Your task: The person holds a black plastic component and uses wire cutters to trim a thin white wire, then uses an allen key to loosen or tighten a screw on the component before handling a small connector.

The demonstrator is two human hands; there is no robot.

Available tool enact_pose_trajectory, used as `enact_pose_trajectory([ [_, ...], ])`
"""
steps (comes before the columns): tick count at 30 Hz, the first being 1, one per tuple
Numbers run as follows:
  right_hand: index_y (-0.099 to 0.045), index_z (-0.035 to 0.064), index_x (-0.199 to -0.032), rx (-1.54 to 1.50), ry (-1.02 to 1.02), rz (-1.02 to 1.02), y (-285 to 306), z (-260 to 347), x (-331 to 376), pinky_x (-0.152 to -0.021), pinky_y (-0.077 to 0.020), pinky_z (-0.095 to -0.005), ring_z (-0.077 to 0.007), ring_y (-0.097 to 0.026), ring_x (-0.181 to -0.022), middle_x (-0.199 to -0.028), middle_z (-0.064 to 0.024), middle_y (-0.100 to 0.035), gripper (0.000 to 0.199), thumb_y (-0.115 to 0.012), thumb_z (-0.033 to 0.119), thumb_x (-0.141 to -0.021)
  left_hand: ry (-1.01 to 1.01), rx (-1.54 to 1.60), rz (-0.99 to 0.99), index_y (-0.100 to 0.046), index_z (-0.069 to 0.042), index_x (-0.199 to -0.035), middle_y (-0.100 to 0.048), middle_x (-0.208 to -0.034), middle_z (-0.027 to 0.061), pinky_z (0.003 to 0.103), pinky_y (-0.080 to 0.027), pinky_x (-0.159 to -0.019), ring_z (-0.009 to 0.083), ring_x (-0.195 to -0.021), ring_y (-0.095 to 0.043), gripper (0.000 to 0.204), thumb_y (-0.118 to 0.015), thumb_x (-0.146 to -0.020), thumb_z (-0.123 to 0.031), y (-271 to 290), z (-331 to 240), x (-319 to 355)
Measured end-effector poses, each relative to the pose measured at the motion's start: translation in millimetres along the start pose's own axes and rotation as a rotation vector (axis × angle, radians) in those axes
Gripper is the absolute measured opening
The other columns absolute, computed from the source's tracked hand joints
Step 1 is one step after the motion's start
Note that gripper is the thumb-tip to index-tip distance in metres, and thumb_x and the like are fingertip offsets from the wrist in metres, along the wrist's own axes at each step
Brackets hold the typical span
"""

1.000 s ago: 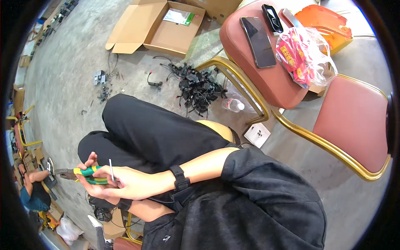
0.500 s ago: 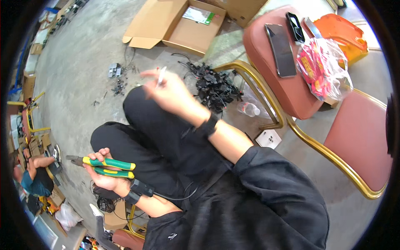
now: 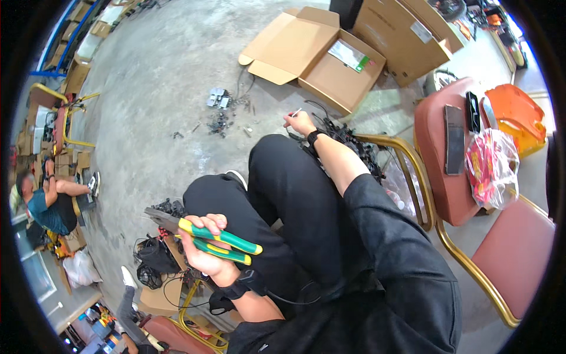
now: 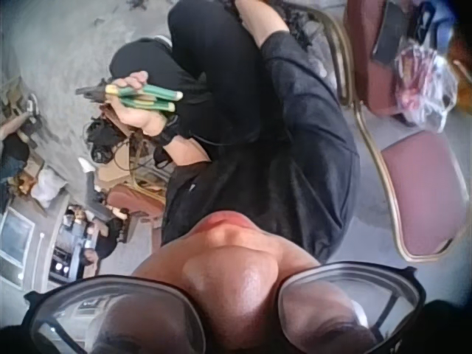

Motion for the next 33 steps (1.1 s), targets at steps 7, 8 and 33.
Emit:
enact_pose_trajectory([
  [7, -0.063, -0.0021, -0.090, 0.007, 0.155, 0.108, 32, 8, 60, -0.074, -0.0435, -0.0244, -0.0125, -0.059, -0.078, -0.077, -0.0079, -0.067, 0.026, -0.056, 0.022, -0.083, -0.012, -0.017, -0.023, -0.044, -0.006, -0.082, -0.048, -0.061, 0.0071, 0.033, -0.034, -0.063, 0.0194, -0.062, -0.044, 0.037, -0.031, -0.094, -0.038, 7, -10, 0],
  [8, -0.064, -0.0015, -0.091, 0.034, 0.210, 0.131, 43, 7, 78, -0.076, -0.0425, -0.0239, -0.0126, -0.058, -0.079, -0.078, -0.0072, -0.067, 0.026, -0.055, 0.022, -0.084, -0.016, -0.028, -0.038, -0.044, -0.006, -0.082, -0.048, -0.061, 0.0072, 0.033, -0.034, -0.064, 0.0193, -0.062, -0.043, 0.036, -0.030, -0.094, -0.038, 6, -11, -1],
  [33, -0.055, 0.0064, -0.111, -0.473, -0.368, -0.121, 168, -151, 178, -0.035, -0.0243, -0.0205, -0.0040, -0.032, -0.040, -0.087, -0.0039, -0.064, 0.028, -0.051, 0.019, -0.086, 0.081, -0.042, 0.081, -0.050, 0.002, -0.089, -0.056, -0.072, 0.0155, 0.041, -0.042, -0.076, 0.0282, -0.073, -0.055, 0.034, -0.040, -0.091, -0.031, -12, 23, -8],
])
Point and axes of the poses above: each hand's wrist, its own x-axis away from the middle knuckle, its own y-axis out of the back of the hand, z = x × y, the point moved 3 cm from there along -x, towards the middle knuckle
